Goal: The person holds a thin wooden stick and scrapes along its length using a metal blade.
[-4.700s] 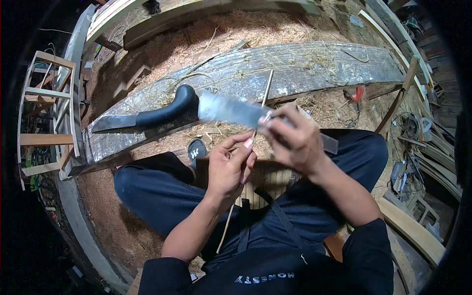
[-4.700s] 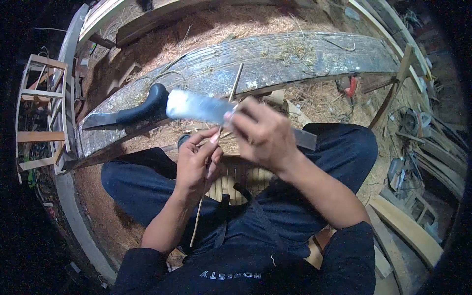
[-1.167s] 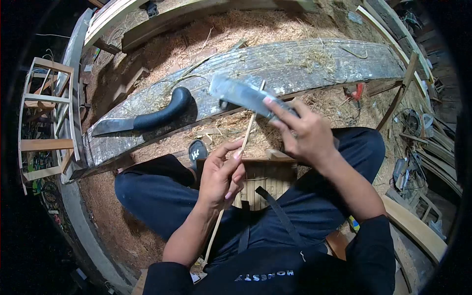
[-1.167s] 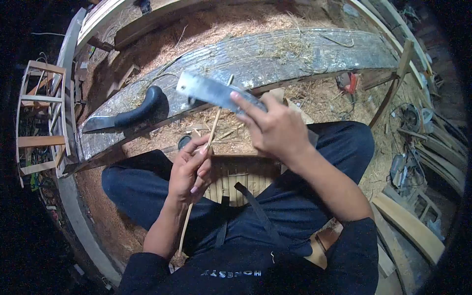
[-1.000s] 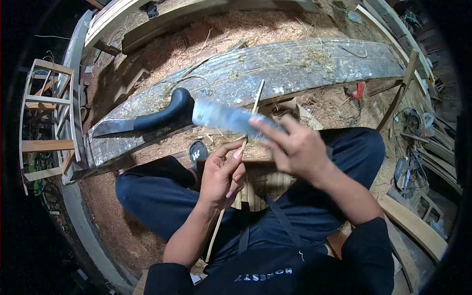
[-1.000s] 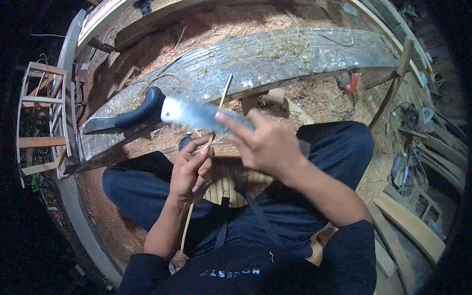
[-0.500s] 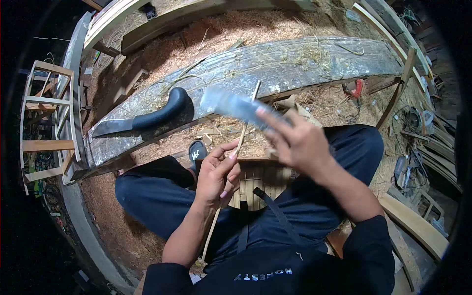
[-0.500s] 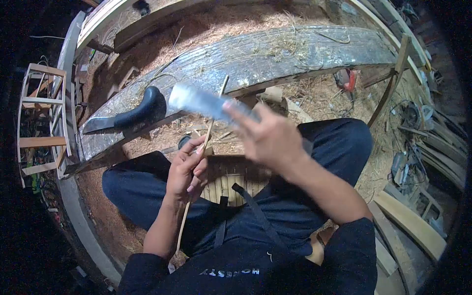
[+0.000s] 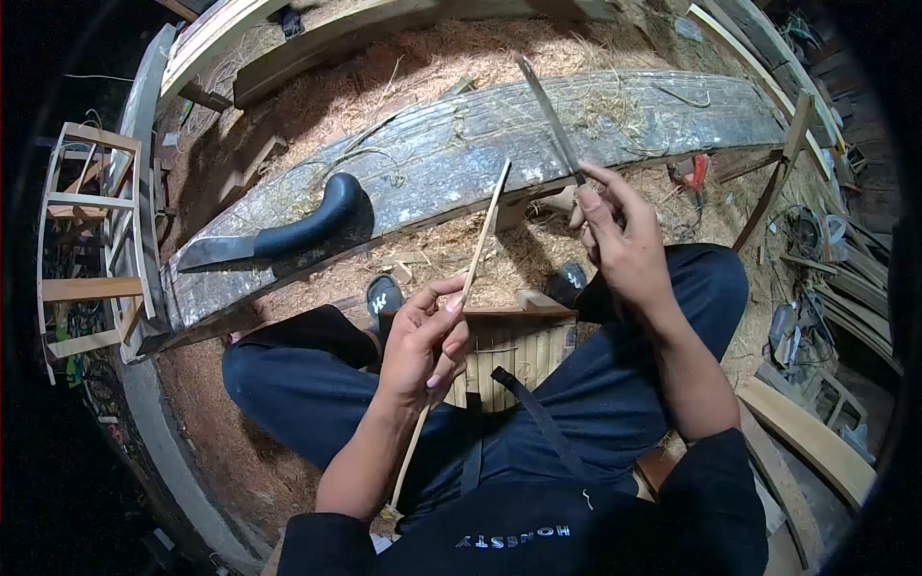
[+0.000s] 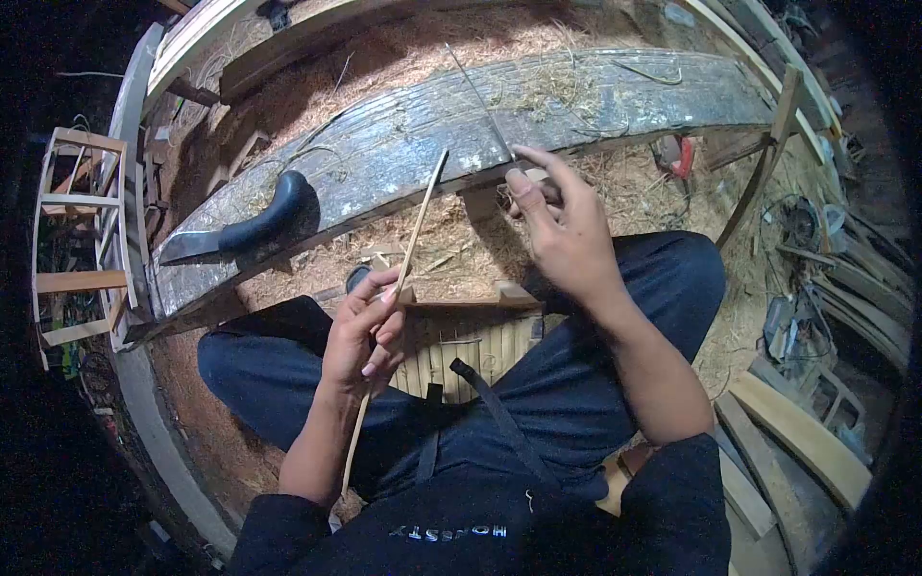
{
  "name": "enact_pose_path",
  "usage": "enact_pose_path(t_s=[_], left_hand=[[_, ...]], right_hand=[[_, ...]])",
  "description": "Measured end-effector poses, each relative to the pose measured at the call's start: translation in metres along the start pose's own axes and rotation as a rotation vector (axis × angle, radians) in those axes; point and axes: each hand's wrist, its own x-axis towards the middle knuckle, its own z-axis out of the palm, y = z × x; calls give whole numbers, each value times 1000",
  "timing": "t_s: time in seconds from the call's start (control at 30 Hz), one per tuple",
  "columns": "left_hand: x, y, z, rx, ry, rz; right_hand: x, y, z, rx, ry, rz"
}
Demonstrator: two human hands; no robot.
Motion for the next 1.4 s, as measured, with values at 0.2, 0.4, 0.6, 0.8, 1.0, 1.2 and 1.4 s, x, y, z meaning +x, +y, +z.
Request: enact_pose_path(t_s=[0.2, 0.4, 0.6, 0.8, 1.0, 1.2, 1.4], left_hand=[[4, -3, 7, 20, 28, 72], [8, 4, 17, 183, 74, 56], [8, 4, 24, 174, 11, 7], [5, 5, 25, 107, -21, 1], [1, 10, 33, 153, -15, 59], [1, 10, 30, 160, 79, 99], [0, -1, 25, 21, 176, 53]], right_hand=[[4, -12, -13, 473, -270, 198], [-8, -25, -13, 615, -285, 307], [-18, -3, 3, -106, -291, -162], [-31, 3, 13, -285, -302, -344], [-27, 13, 12, -301, -304, -363], [-33, 12, 18, -356, -273, -389], [-45, 9, 27, -532, -329, -465]])
